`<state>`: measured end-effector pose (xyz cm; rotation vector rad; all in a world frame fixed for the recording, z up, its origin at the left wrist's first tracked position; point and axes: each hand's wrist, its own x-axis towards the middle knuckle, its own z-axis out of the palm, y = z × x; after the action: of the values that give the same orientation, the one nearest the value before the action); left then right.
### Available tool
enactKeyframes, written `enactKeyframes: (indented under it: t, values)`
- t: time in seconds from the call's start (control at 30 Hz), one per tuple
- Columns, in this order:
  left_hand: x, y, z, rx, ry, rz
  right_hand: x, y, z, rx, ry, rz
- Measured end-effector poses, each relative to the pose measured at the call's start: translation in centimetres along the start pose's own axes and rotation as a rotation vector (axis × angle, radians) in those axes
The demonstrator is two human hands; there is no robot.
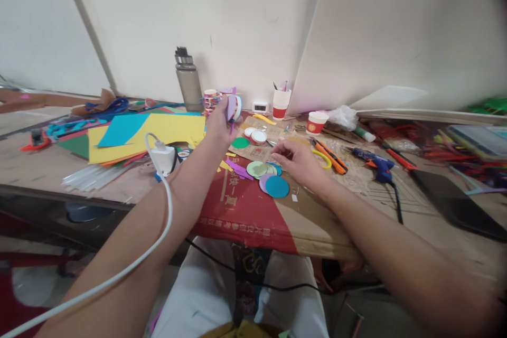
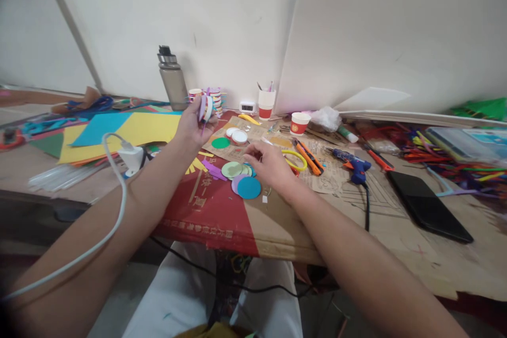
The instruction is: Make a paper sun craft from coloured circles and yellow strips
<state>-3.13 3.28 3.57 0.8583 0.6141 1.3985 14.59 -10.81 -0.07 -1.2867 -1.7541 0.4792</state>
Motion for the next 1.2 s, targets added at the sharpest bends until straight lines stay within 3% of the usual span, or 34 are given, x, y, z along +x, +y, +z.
enactKeyframes:
  t: [0.13, 0.2, 0.33, 0.43, 0.57, 0.7, 0.8, 0.9, 1.07, 1.2]
  values:
    - [0.0, -0.6, 0.2, -0.05, 0.112, 0.013, -0.2, -0.7, 0.8, 0.015, -0.01, 0.014]
    - [-0.6, -1.8, 0.7, -0.012, 0.145, -0.027, 0.0, -1.0, 1.1, 0.026, 0.059, 0.048]
    - [-2.6, -4.5, 1.9, 0.126, 0.028, -0.132, 1.2, -1.1, 1.5, 0.116, 0.192, 0.266]
    - [-3.9, -5.7, 2.6, 0.2, -0.005, -0.189, 2.4, -0.6, 1.8, 0.233, 0.185, 0.423]
    - [-4.8, -6.0, 3.0, 0.272, -0.004, -0.193, 3.5, 0.3, 2.3, 0.345, 0.183, 0.508]
    - [-4.5, -5.4, 2.6, 0.401, 0.129, -0.079, 3.7, 0.7, 2.1, 0.288, 0.15, 0.519]
    - [-3.7, -4.1, 2.2, 0.345, 0.223, 0.103, 3.5, 0.9, 1.6, 0.157, 0.017, 0.509]
    - [-2.9, -2.7, 2.0, 0.269, 0.27, 0.178, 3.7, 1.6, 1.2, 0.007, -0.099, 0.453]
    - [-2.7, -1.9, 1.8, 0.183, 0.286, 0.186, 4.7, 2.4, 0.8, -0.272, -0.142, 0.263]
    - [-3.0, -2.2, 1.8, 0.188, 0.252, 0.18, 5.0, 1.8, 0.5, -0.311, -0.134, 0.267]
